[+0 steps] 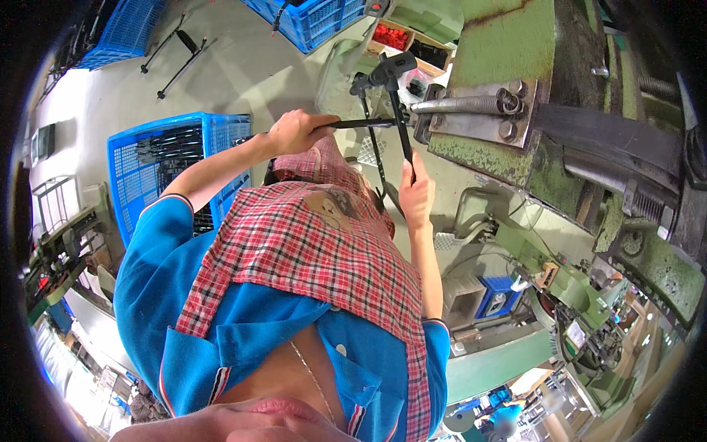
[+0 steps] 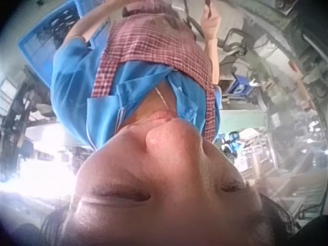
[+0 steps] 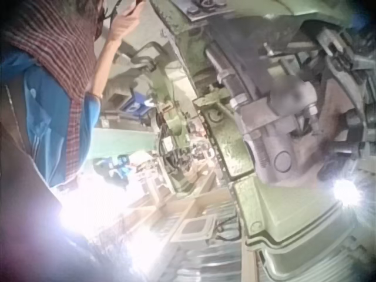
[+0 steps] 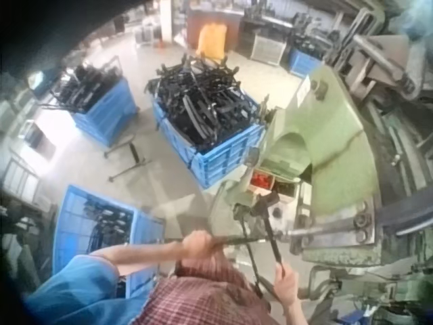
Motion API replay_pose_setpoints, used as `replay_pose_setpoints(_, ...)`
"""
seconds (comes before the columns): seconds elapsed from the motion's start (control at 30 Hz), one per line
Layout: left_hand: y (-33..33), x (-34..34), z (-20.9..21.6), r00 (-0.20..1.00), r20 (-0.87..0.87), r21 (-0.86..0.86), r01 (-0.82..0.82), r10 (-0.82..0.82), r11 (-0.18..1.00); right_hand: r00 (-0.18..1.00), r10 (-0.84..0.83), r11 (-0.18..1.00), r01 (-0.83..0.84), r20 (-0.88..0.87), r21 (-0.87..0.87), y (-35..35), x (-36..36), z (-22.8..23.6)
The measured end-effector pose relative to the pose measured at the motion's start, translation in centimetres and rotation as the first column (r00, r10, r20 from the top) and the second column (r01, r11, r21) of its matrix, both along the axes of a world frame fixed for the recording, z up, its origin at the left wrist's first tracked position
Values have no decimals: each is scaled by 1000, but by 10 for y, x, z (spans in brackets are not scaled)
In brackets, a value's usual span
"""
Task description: The person repeatedly picks black metal bicycle parts from a blue crate, places them into a green machine, and secures them with a clamp. They then remove the parts and place them on a nearby table. This process is repeated multiple times.
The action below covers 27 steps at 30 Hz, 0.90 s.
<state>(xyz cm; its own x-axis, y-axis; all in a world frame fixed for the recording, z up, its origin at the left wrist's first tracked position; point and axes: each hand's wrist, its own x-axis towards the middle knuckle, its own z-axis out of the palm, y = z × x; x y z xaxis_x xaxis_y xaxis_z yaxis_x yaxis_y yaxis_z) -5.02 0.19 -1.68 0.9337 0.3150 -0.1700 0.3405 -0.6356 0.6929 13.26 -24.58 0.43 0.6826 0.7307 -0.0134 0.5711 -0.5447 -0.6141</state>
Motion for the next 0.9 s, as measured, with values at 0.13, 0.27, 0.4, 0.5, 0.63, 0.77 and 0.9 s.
replay_pose_setpoints(0.13,36,12,7,984,14,-67,178,-178,982,999,21,1000,-21,33,10,-3,7,-4)
replay_pose_setpoints(0.27,102,96,-9,983,168,227,40,-79,973,992,-22,991,6,-121,-137,5,3,18)
replay_pose_setpoints(0.4,134,205,-42,992,112,330,23,-63,944,995,8,992,-20,-100,-124,-5,12,-1)
replay_pose_setpoints(0.5,143,257,-61,950,-31,530,279,-310,801,984,-56,976,19,-167,-219,-4,10,6)
replay_pose_setpoints(0.63,130,269,-39,857,-281,666,499,-432,555,990,-66,992,50,-127,-120,-11,10,-8)
replay_pose_setpoints(0.77,145,269,-63,879,-235,699,450,-416,555,991,-41,999,45,-128,29,-6,10,-5)
replay_pose_setpoints(0.9,140,248,-52,941,10,701,234,-337,673,987,-57,998,59,-149,10,-3,10,0)
